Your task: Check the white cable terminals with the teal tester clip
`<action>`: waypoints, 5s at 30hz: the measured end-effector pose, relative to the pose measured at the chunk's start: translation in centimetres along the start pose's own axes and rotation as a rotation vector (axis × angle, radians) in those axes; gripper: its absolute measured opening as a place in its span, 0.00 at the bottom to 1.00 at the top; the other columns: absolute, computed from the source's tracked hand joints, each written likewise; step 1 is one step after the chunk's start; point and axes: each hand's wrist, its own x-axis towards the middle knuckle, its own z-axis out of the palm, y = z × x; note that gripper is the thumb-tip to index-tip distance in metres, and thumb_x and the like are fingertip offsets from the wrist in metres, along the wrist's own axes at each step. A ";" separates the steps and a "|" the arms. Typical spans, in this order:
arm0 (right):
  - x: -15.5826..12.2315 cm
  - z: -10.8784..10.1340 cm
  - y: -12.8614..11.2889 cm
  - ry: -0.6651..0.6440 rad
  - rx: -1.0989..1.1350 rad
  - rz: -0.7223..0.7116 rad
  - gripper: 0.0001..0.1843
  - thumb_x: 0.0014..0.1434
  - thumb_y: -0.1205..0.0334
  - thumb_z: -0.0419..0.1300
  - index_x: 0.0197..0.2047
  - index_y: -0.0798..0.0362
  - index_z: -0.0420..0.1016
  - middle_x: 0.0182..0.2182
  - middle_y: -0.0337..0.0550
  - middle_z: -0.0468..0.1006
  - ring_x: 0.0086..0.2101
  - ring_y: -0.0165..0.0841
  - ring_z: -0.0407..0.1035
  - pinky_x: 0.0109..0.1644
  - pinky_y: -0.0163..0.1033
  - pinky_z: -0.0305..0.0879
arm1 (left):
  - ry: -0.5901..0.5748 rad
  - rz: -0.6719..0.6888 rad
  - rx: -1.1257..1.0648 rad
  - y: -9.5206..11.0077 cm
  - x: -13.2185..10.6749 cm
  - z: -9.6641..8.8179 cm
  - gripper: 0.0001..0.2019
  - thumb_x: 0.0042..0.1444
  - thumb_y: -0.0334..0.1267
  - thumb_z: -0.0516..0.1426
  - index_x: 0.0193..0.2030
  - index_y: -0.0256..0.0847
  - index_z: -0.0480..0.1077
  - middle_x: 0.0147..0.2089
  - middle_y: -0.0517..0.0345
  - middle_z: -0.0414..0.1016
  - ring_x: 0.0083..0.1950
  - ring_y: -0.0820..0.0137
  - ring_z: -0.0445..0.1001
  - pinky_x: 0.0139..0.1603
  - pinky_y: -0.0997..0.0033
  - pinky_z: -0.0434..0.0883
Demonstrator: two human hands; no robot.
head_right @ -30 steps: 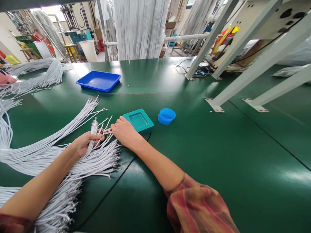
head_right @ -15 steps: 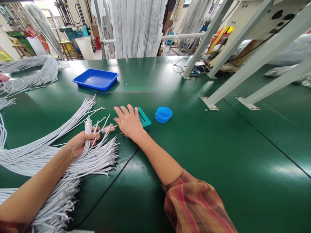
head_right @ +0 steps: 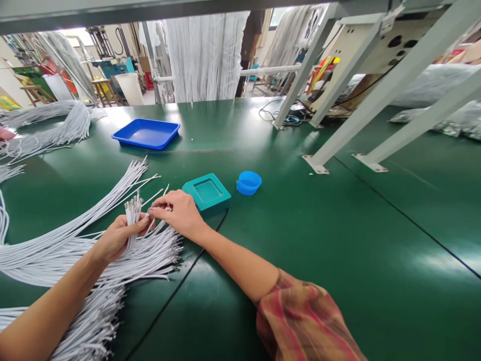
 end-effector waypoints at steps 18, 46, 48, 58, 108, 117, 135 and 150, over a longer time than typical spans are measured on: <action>-0.5 1.9 0.3 -0.097 0.897 0.437 0.07 0.40 0.62 0.66 0.25 0.56 0.76 0.22 0.37 0.73 0.24 0.24 0.63 0.30 0.32 0.60 | 0.225 0.111 -0.074 -0.4 -0.1 0.4 0.09 0.40 0.35 0.65 0.29 0.34 0.74 0.21 0.61 0.66 0.22 0.79 0.56 0.22 0.75 0.53; -1.0 2.9 0.2 0.060 0.647 0.272 0.08 0.47 0.59 0.62 0.28 0.56 0.77 0.23 0.40 0.76 0.25 0.28 0.66 0.31 0.34 0.62 | 0.044 -0.011 -0.203 -0.2 0.0 -0.3 0.07 0.47 0.36 0.60 0.29 0.33 0.72 0.24 0.60 0.64 0.21 0.80 0.50 0.22 0.76 0.49; -1.3 3.0 0.3 0.154 0.386 0.189 0.08 0.49 0.60 0.60 0.26 0.56 0.76 0.22 0.41 0.76 0.25 0.29 0.66 0.31 0.35 0.62 | 0.081 0.012 -0.167 -0.3 0.0 -0.2 0.07 0.48 0.36 0.60 0.28 0.33 0.71 0.23 0.60 0.63 0.21 0.80 0.51 0.22 0.76 0.50; -0.6 1.7 0.9 -0.017 0.227 0.075 0.10 0.53 0.59 0.57 0.30 0.56 0.76 0.27 0.42 0.77 0.29 0.30 0.68 0.34 0.35 0.63 | 0.167 0.095 -0.067 -0.5 -0.2 0.2 0.07 0.47 0.38 0.60 0.28 0.34 0.72 0.21 0.62 0.63 0.21 0.79 0.52 0.23 0.75 0.50; 0.4 0.9 3.6 -0.165 -0.911 -0.434 0.07 0.59 0.70 0.51 0.32 0.57 0.69 0.24 0.44 0.71 0.30 0.35 0.60 0.37 0.38 0.52 | 0.049 -0.277 -0.279 -1.5 2.9 -0.2 0.06 0.40 0.28 0.59 0.17 0.32 0.66 0.11 0.67 0.51 0.14 0.83 0.47 0.15 0.78 0.43; 0.1 0.4 3.4 -0.214 -0.882 -0.481 0.08 0.60 0.68 0.50 0.38 0.56 0.70 0.30 0.45 0.73 0.33 0.35 0.60 0.41 0.39 0.54 | 0.095 -0.206 -0.259 -2.1 3.3 -0.3 0.04 0.40 0.27 0.59 0.21 0.32 0.66 0.15 0.63 0.59 0.16 0.83 0.49 0.16 0.79 0.45; 0.6 -1.8 4.5 0.050 -0.877 -0.060 0.26 0.62 0.55 0.45 0.62 0.51 0.51 0.56 0.47 0.62 0.54 0.46 0.49 0.55 0.55 0.48 | 0.069 -0.145 -0.307 -1.1 1.8 -0.6 0.10 0.44 0.28 0.59 0.36 0.34 0.67 0.23 0.60 0.67 0.18 0.83 0.53 0.18 0.80 0.49; 0.1 0.0 0.1 0.020 -0.170 -0.090 0.08 0.50 0.60 0.62 0.34 0.53 0.76 0.32 0.42 0.76 0.36 0.32 0.65 0.41 0.38 0.62 | -0.053 -0.096 -0.176 -0.4 0.0 -1.4 0.09 0.46 0.34 0.60 0.35 0.32 0.73 0.28 0.55 0.68 0.26 0.76 0.59 0.27 0.74 0.57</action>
